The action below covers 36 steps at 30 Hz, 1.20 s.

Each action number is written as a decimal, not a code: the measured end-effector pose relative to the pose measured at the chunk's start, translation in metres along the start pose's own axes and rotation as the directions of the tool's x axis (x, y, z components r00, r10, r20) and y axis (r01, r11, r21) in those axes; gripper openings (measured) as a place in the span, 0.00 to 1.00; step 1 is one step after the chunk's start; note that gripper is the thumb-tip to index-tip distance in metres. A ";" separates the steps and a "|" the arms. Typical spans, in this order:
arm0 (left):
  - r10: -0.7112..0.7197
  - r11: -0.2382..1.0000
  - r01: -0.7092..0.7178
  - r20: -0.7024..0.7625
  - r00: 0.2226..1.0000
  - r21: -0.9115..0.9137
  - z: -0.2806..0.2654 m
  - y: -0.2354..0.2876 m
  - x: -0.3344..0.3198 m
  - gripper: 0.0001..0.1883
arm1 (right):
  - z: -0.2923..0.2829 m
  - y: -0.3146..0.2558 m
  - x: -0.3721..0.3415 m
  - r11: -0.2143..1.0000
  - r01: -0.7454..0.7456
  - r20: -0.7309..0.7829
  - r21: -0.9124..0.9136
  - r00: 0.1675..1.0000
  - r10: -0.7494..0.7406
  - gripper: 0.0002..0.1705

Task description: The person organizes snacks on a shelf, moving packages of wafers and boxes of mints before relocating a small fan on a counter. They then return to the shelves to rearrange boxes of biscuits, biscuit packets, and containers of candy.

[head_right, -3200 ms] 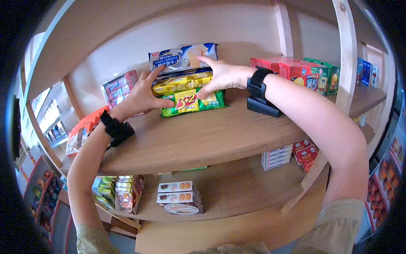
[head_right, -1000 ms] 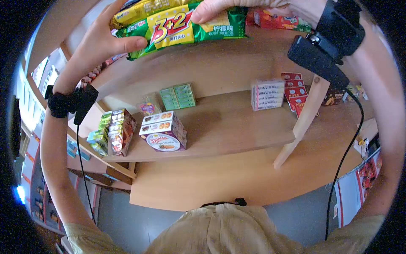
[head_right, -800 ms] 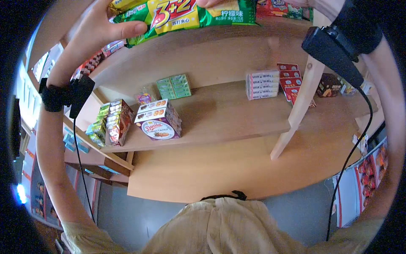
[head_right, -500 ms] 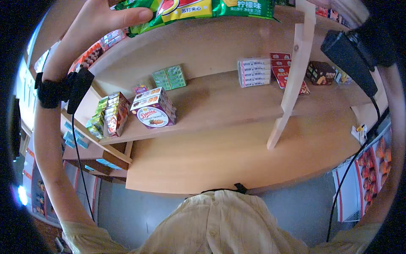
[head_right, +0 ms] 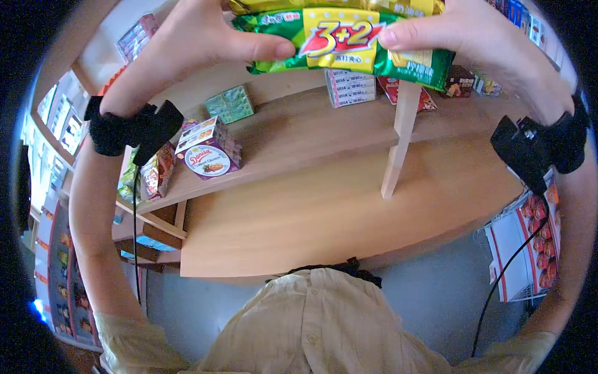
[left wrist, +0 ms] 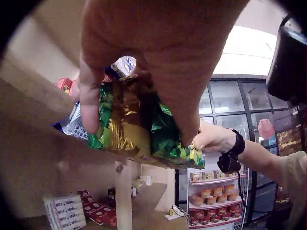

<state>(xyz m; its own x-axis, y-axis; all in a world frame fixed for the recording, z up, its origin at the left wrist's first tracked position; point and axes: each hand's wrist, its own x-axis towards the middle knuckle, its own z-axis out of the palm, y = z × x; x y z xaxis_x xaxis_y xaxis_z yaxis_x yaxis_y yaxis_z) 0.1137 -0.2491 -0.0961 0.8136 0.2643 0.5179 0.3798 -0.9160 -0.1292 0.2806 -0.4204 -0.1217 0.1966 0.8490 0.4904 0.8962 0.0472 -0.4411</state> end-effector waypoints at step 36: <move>-0.345 0.855 0.266 -0.107 0.932 -0.445 0.296 -0.093 -0.092 0.36 | 0.295 0.215 0.099 0.870 0.085 -0.152 0.485 0.988 -0.012 0.33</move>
<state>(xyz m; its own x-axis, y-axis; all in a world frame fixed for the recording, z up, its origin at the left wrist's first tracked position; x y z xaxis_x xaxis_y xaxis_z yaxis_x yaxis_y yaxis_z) 0.1339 -0.0988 -0.3820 0.5801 0.5304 0.6182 0.3452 -0.8475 0.4032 0.3756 -0.1709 -0.3891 0.2436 0.7586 0.6043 0.6040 0.3688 -0.7065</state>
